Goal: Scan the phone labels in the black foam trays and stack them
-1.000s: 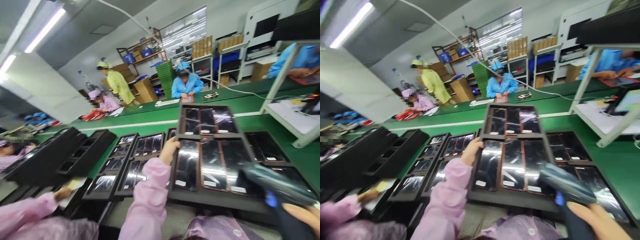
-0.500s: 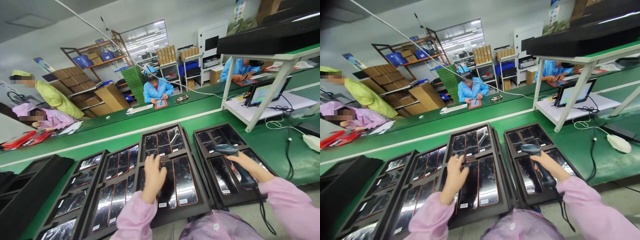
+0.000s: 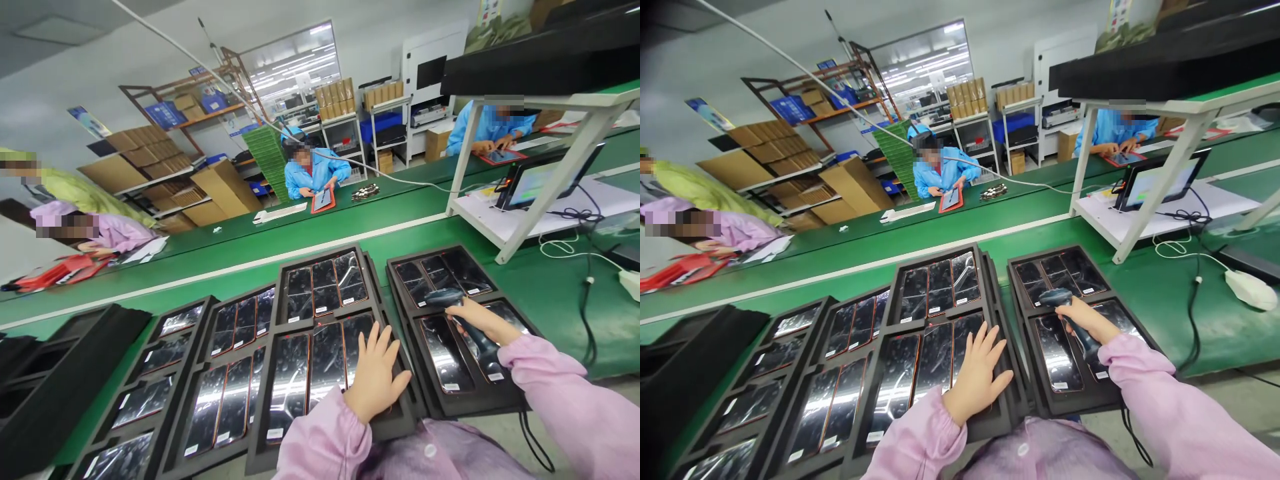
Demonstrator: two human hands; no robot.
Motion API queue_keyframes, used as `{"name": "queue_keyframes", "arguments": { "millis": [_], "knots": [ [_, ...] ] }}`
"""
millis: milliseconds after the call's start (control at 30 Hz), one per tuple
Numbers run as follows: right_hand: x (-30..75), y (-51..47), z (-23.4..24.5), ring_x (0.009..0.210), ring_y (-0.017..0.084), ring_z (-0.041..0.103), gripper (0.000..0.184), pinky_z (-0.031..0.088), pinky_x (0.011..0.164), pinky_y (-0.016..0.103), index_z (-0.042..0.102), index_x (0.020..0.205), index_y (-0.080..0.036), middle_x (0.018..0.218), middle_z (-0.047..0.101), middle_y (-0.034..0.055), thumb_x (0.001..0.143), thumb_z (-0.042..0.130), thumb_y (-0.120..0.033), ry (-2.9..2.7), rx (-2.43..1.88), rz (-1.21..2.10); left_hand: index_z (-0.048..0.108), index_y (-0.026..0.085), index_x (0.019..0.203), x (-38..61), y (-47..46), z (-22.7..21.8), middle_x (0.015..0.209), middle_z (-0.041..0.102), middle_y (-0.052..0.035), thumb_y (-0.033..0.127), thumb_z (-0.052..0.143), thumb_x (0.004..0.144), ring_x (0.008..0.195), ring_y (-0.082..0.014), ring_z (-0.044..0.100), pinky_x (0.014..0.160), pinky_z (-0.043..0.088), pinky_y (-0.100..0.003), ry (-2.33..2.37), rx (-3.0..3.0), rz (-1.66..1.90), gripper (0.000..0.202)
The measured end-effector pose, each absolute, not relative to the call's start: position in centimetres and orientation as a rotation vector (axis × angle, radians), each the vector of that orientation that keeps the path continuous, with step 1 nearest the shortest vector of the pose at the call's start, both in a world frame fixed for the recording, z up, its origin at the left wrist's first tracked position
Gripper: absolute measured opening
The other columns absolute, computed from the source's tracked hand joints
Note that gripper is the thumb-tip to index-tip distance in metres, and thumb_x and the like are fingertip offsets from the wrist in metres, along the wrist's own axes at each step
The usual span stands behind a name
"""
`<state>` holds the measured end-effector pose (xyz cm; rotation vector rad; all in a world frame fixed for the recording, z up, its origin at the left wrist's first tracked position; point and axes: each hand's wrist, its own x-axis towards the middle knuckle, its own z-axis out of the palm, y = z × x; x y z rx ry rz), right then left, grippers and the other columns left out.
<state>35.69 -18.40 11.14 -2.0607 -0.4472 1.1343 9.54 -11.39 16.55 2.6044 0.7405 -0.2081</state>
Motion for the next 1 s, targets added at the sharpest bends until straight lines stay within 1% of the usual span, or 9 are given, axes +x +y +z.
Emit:
{"name": "queue_keyframes", "arguments": {
  "millis": [100,267,367,533,700,833,900,1000],
  "knots": [
    [38.1,-19.3,11.5,0.036,0.011,0.048,0.008,0.039,0.036,0.019,0.048,0.075,-0.017,0.042,0.047,-0.0047,0.082,0.052,-0.016,-0.419,-2.108,1.097,0.053,0.012,0.128,9.6,-11.5,16.5,0.15,0.03,-0.0172,0.026,0.06,0.081,0.142,-0.037,0.015,0.11,0.016,-0.066,0.744,2.612,-0.206,0.049],
    [40.8,-20.8,11.6,0.036,0.011,0.047,0.02,0.039,0.036,0.019,0.045,0.063,-0.018,0.04,0.044,-0.003,0.083,0.048,-0.016,-0.397,-2.159,1.118,0.057,0.014,0.123,9.6,-11.4,16.3,0.146,0.037,-0.0183,0.022,0.064,0.078,0.139,-0.0383,0.022,0.107,0.021,-0.068,0.74,2.635,-0.142,0.046],
    [40.8,-21.0,11.2,0.038,0.012,0.049,0.018,0.039,0.037,0.019,0.046,0.064,-0.018,0.04,0.044,-0.0032,0.082,0.049,-0.016,-0.406,-2.16,1.126,0.058,0.014,0.122,9.5,-11.3,16.0,0.146,0.038,-0.0181,0.022,0.064,0.077,0.139,-0.0391,0.024,0.107,0.022,-0.069,0.74,2.653,-0.129,0.046],
    [40.3,-21.0,10.8,0.038,0.012,0.048,0.019,0.038,0.036,0.019,0.044,0.064,-0.019,0.04,0.042,-0.0038,0.082,0.048,-0.017,-0.447,-2.112,1.118,0.058,0.016,0.122,9.4,-11.2,15.7,0.146,0.039,-0.0175,0.02,0.064,0.076,0.138,-0.0385,0.026,0.106,0.023,-0.069,0.738,2.676,-0.116,0.046],
    [41.2,-21.9,12.0,0.038,0.011,0.047,0.021,0.041,0.039,0.02,0.046,0.062,-0.018,0.043,0.047,-0.0021,0.082,0.05,-0.02,-0.503,-2.049,1.135,0.059,0.016,0.121,9.3,-11.2,15.7,0.146,0.039,-0.0172,0.018,0.062,0.076,0.138,-0.0385,0.027,0.105,0.024,-0.069,0.734,2.686,-0.106,0.045],
    [42.6,-22.6,13.2,0.037,0.009,0.047,0.015,0.04,0.037,0.02,0.047,0.067,-0.017,0.052,0.052,-0.0021,0.08,0.054,-0.016,-0.468,-2.084,1.071,0.06,0.018,0.119,9.2,-11.1,15.6,0.145,0.041,-0.0162,0.016,0.061,0.076,0.137,-0.0383,0.03,0.104,0.027,-0.069,0.72,2.704,-0.06,0.043],
    [43.3,-22.7,13.7,0.035,0.009,0.046,0.014,0.037,0.034,0.02,0.047,0.067,-0.017,0.05,0.051,-0.0026,0.079,0.054,-0.014,-0.436,-2.12,1.044,0.06,0.018,0.12,9.2,-11.1,15.6,0.145,0.041,-0.0158,0.017,0.061,0.076,0.137,-0.0385,0.03,0.104,0.027,-0.068,0.728,2.711,-0.059,0.044],
    [43.7,-22.9,14.1,0.033,0.009,0.044,0.02,0.035,0.032,0.02,0.044,0.062,-0.017,0.047,0.047,-0.0028,0.08,0.051,-0.012,-0.397,-2.158,1.039,0.059,0.018,0.121,9.3,-11.1,15.6,0.146,0.04,-0.0153,0.017,0.061,0.076,0.137,-0.0387,0.03,0.105,0.027,-0.068,0.739,2.726,-0.089,0.045]
  ]
}}
